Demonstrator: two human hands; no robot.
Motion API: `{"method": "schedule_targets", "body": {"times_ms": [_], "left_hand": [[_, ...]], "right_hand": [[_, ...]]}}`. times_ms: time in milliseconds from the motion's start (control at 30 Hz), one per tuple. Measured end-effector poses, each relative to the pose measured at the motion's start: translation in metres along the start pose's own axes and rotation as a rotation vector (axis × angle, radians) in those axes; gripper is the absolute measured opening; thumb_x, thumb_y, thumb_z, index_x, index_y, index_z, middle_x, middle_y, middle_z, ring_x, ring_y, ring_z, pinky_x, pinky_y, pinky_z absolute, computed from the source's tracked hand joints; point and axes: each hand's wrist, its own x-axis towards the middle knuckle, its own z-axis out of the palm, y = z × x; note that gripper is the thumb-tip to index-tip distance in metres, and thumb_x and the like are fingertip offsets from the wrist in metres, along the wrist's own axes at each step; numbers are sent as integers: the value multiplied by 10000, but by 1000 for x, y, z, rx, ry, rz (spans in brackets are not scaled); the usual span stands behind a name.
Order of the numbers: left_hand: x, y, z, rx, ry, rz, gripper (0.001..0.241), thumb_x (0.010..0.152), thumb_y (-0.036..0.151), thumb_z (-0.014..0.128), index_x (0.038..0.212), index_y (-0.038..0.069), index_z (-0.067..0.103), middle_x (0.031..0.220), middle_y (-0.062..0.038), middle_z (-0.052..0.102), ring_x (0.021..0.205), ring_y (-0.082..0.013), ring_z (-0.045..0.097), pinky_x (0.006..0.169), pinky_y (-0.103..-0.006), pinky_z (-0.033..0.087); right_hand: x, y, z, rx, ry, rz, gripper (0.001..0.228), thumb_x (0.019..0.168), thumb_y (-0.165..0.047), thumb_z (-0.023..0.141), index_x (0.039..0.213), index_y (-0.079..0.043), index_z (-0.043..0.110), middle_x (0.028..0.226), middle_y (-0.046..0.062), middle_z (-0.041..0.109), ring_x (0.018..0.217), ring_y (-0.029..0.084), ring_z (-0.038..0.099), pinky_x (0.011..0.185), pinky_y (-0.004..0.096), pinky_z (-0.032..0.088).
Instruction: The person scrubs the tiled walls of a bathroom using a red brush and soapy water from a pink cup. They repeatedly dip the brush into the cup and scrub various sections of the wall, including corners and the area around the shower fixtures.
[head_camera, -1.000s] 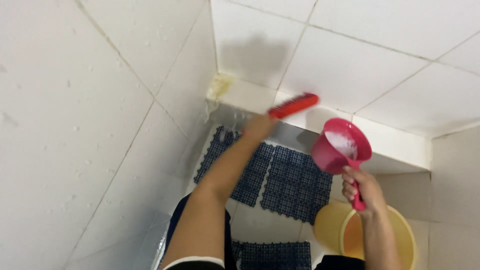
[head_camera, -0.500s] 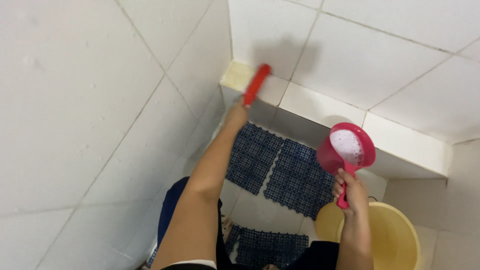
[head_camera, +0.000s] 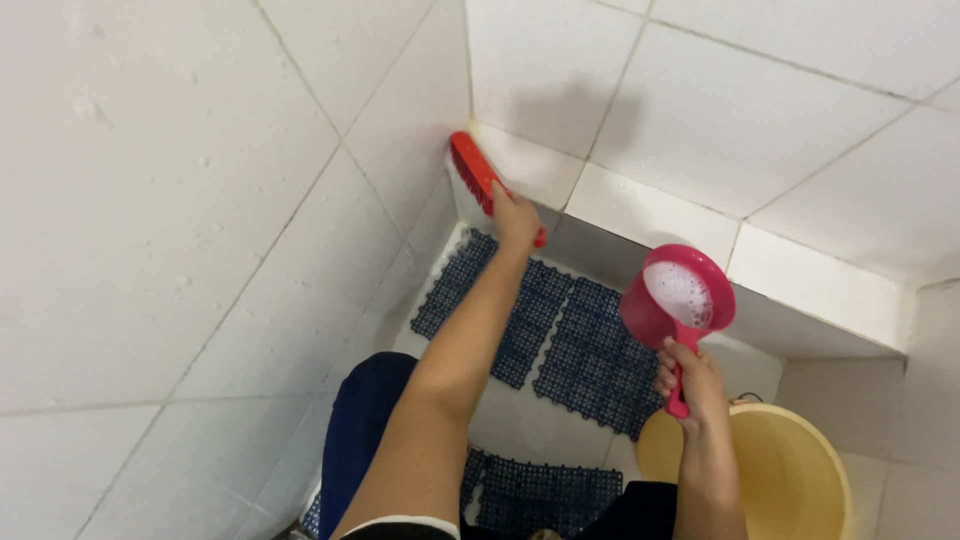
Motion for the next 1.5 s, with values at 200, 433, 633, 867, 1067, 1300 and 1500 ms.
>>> {"method": "schedule_targets", "body": {"times_ms": [200, 433, 633, 867, 1067, 1300, 1500], "left_hand": [[154, -128, 80, 161, 56, 292, 696, 988, 176, 525, 1574, -9, 199, 1082, -344, 654, 965, -469, 678, 861, -497, 537], [31, -97, -47, -317, -120, -107, 422, 1070, 211, 504, 1454, 49, 443, 839, -114, 585, 493, -208, 524, 371, -373, 437], [-24, -60, -26, 187, -23, 9, 519, 1079, 278, 456, 1525, 51, 315, 894, -246, 706, 593, -349, 691, 498, -424, 550], [-132, -104, 98, 268, -433, 417, 648, 1024, 284, 499, 1578, 63, 247, 1122, -359, 655, 971, -518, 675, 850, -562, 543], [-37, -106, 61, 282, -602, 567, 409, 1047, 333, 501, 1308, 24, 556, 1037, -288, 706, 981, -457, 687, 828, -542, 549], [95, -63, -111, 862, -133, 390, 608, 1041, 298, 518, 1511, -62, 376, 1155, -361, 662, 1051, -498, 668, 892, -544, 535], [52, -63, -93, 987, -237, 391, 817, 975, 194, 517, 1601, -114, 93, 1160, -400, 636, 1029, -507, 668, 885, -551, 528]], "right_hand": [[-5, -2, -3, 30, 42, -10, 172, 985, -199, 598, 862, -120, 507, 675, -14, 468, 460, 92, 427, 381, 260, 337], [-1, 3, -21, 17, 53, -42, 159, 977, -191, 610, 873, -130, 505, 673, -23, 464, 463, 86, 421, 388, 260, 331], [-24, 3, -34, 46, 107, -35, 154, 975, -186, 609, 872, -118, 517, 666, -20, 476, 456, 95, 427, 396, 267, 334], [-2, 9, -45, -73, 201, -82, 146, 974, -181, 587, 863, -116, 519, 648, -7, 487, 448, 114, 454, 386, 282, 372], [0, 2, -44, -55, 244, -88, 160, 980, -184, 589, 857, -111, 517, 647, -5, 489, 453, 106, 453, 380, 275, 362], [-1, 13, -50, -75, 206, -48, 212, 986, -192, 596, 825, -98, 495, 639, 4, 474, 444, 112, 443, 384, 280, 373], [-12, 11, -46, -7, 232, -65, 103, 952, -163, 596, 891, -105, 537, 659, -4, 491, 442, 108, 445, 391, 275, 373]]}}
